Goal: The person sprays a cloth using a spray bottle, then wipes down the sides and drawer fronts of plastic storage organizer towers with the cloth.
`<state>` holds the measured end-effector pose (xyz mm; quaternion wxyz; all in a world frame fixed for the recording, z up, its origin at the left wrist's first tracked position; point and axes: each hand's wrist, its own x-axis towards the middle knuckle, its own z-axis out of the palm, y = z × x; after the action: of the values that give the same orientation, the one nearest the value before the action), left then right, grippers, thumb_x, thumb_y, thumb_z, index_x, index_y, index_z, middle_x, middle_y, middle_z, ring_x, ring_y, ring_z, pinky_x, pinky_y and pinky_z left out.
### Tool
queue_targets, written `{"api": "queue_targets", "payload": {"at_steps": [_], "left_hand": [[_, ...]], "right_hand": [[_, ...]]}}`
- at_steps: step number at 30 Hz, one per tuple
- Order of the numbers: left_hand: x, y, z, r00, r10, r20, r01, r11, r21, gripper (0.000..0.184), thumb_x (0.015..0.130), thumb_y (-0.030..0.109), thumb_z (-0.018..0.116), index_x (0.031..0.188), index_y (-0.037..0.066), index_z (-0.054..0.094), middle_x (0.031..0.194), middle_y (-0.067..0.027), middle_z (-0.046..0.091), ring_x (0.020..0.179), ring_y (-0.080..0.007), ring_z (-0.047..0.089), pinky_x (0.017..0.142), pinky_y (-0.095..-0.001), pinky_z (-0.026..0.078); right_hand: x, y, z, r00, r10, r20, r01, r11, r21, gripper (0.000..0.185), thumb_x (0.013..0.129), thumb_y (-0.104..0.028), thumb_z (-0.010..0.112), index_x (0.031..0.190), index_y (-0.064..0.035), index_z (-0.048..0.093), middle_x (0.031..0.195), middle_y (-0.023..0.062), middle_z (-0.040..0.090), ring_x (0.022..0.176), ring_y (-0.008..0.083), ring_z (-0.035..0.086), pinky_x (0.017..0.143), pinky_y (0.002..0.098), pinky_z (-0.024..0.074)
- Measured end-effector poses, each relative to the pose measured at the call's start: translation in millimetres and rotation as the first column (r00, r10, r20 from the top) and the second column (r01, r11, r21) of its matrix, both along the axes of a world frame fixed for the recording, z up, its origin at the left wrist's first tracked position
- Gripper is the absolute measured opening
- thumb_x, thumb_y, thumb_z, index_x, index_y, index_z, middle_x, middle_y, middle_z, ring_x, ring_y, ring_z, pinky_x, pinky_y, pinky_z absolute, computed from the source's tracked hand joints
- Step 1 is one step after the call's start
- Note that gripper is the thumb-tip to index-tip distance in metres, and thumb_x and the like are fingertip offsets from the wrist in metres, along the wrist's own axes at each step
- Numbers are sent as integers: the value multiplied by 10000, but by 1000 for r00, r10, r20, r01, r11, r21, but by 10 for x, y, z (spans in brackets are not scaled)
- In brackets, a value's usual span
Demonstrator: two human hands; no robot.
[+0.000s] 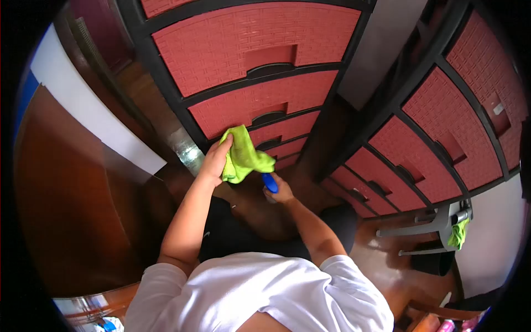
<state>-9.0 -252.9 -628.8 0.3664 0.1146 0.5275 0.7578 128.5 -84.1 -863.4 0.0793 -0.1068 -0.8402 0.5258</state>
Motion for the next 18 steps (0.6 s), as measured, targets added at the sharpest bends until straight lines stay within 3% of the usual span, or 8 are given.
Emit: {"api": "queue_targets", "payload": {"at_steps": [2, 6, 8, 9, 10, 11, 15, 18], "left_hand": [[8, -10, -44, 982, -46, 184, 26, 994, 107, 449, 924, 364, 511, 1242, 47, 495, 1152, -109, 602, 1054, -229, 589, 913, -368, 466], [180, -62, 168, 917, -240, 317, 104, 914, 391, 541, 920, 431, 468, 1299, 46, 448, 1243, -141, 550, 1130, -281, 544, 967, -438, 424], [211, -89, 198, 880, -319, 350, 128, 872, 473, 549, 920, 444, 459, 1295, 43, 449, 1238, -146, 552, 1130, -291, 544, 963, -455, 425], [228, -105, 216, 868, -355, 348, 138, 845, 517, 551, 920, 446, 456, 1296, 43, 448, 1241, -148, 549, 1129, -297, 544, 962, -463, 425], [262, -92, 244, 865, -361, 348, 125, 827, 548, 541, 921, 428, 467, 1291, 33, 448, 1245, -153, 544, 1130, -304, 540, 964, -468, 420], [278, -79, 243, 868, -363, 338, 124, 819, 560, 537, 921, 420, 471, 1288, 30, 447, 1247, -154, 541, 1133, -303, 538, 967, -465, 418], [464, 27, 215, 869, -377, 320, 120, 789, 603, 507, 920, 373, 493, 1280, 20, 446, 1242, -154, 541, 1137, -292, 531, 977, -452, 406], [533, 85, 207, 884, -359, 300, 111, 784, 611, 485, 923, 334, 492, 1288, 19, 436, 1243, -151, 536, 1139, -290, 526, 973, -451, 409]], "right_hand": [[-7, -33, -94, 995, -99, -29, 98, 995, -20, 817, 639, -237, 739, 1364, -142, 373, 1329, 179, 449, 1200, 357, 454, 968, 396, 413], [270, 0, 127, 970, -164, -178, 193, 968, 161, 618, 636, -170, 693, 1221, -102, 505, 1180, 180, 545, 1078, 359, 534, 900, 373, 451], [455, 138, 491, 953, -124, -276, 154, 984, 90, 536, 639, -143, 672, 1155, -89, 540, 1096, 167, 584, 1008, 342, 573, 861, 352, 468], [588, 53, 1062, 973, -208, -99, 188, 967, -174, 449, 633, -76, 633, 1076, -61, 563, 1040, 128, 608, 965, 263, 600, 835, 319, 468], [648, 67, 1322, 963, -178, -201, 105, 938, -331, 475, 622, -18, 593, 1094, -49, 558, 1053, 87, 611, 994, 186, 584, 853, 301, 451], [693, 104, 1704, 937, -79, -341, -7, 970, -242, 492, 613, 14, 559, 1102, -37, 555, 1055, 70, 611, 995, 158, 572, 876, 292, 431], [764, 203, 2606, 919, 130, -372, -163, 985, -60, 425, 589, -8, 565, 1012, -20, 594, 1006, 91, 616, 934, 208, 596, 831, 304, 452], [787, 84, 2967, 983, 101, -153, -104, 995, -10, 373, 589, -20, 573, 960, -12, 614, 962, 103, 616, 902, 215, 604, 777, 314, 471]]}}
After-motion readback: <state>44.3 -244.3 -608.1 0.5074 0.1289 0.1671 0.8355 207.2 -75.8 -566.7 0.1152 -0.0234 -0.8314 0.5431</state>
